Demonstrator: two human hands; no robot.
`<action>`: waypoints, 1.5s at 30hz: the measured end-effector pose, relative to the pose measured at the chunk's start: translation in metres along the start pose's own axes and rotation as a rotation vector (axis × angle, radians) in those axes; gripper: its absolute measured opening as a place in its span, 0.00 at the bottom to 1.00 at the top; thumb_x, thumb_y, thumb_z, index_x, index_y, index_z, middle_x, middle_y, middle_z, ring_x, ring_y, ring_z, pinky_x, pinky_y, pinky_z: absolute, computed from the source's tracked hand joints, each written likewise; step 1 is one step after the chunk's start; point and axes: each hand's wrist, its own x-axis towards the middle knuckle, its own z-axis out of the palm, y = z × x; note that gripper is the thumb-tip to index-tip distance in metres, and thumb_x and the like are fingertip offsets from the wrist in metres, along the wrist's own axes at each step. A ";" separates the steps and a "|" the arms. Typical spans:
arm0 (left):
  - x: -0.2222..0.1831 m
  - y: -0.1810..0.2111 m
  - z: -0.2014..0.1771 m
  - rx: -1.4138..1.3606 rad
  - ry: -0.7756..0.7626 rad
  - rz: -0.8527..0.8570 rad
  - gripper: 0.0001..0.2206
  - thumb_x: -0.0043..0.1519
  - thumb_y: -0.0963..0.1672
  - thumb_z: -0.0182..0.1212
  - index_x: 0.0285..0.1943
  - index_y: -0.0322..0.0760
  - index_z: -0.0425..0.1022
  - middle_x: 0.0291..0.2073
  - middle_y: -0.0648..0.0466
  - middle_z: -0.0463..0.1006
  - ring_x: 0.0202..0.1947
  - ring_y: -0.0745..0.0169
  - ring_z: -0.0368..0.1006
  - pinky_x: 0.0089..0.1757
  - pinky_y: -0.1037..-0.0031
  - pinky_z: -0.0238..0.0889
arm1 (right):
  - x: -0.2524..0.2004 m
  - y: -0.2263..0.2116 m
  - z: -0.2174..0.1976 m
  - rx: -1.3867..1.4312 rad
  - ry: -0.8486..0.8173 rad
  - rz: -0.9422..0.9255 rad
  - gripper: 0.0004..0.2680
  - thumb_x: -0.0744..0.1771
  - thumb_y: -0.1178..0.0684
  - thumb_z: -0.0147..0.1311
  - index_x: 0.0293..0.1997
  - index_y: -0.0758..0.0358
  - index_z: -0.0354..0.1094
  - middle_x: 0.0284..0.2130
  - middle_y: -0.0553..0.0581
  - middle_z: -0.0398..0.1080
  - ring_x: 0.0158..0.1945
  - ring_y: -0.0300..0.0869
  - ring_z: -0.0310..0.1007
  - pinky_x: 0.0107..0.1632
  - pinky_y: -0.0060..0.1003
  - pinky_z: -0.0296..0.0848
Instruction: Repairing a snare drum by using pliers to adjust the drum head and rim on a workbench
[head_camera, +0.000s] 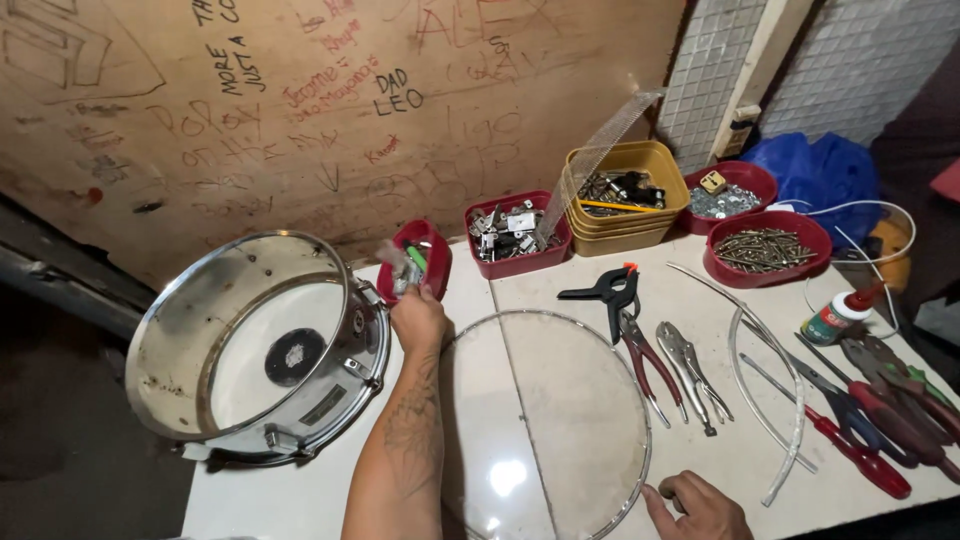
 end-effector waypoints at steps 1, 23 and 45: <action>-0.006 0.008 -0.004 -0.106 0.049 -0.029 0.15 0.70 0.48 0.50 0.48 0.34 0.81 0.38 0.36 0.83 0.39 0.33 0.79 0.48 0.49 0.70 | 0.000 0.002 0.001 0.020 0.028 -0.035 0.10 0.61 0.43 0.64 0.20 0.52 0.71 0.16 0.44 0.62 0.21 0.36 0.56 0.28 0.31 0.58; -0.059 0.157 0.057 -0.164 -0.294 0.615 0.19 0.60 0.46 0.60 0.61 0.43 0.76 0.54 0.41 0.80 0.52 0.40 0.75 0.56 0.58 0.64 | 0.005 0.002 0.004 -0.037 -0.040 0.121 0.10 0.60 0.43 0.65 0.18 0.48 0.72 0.16 0.41 0.64 0.20 0.33 0.61 0.28 0.29 0.59; -0.039 0.235 0.086 -0.037 -0.495 0.303 0.33 0.54 0.40 0.52 0.74 0.35 0.56 0.81 0.50 0.36 0.63 0.32 0.67 0.63 0.56 0.56 | 0.009 0.002 0.008 -0.014 0.210 -0.219 0.09 0.61 0.51 0.60 0.16 0.48 0.64 0.14 0.42 0.58 0.17 0.37 0.49 0.20 0.33 0.54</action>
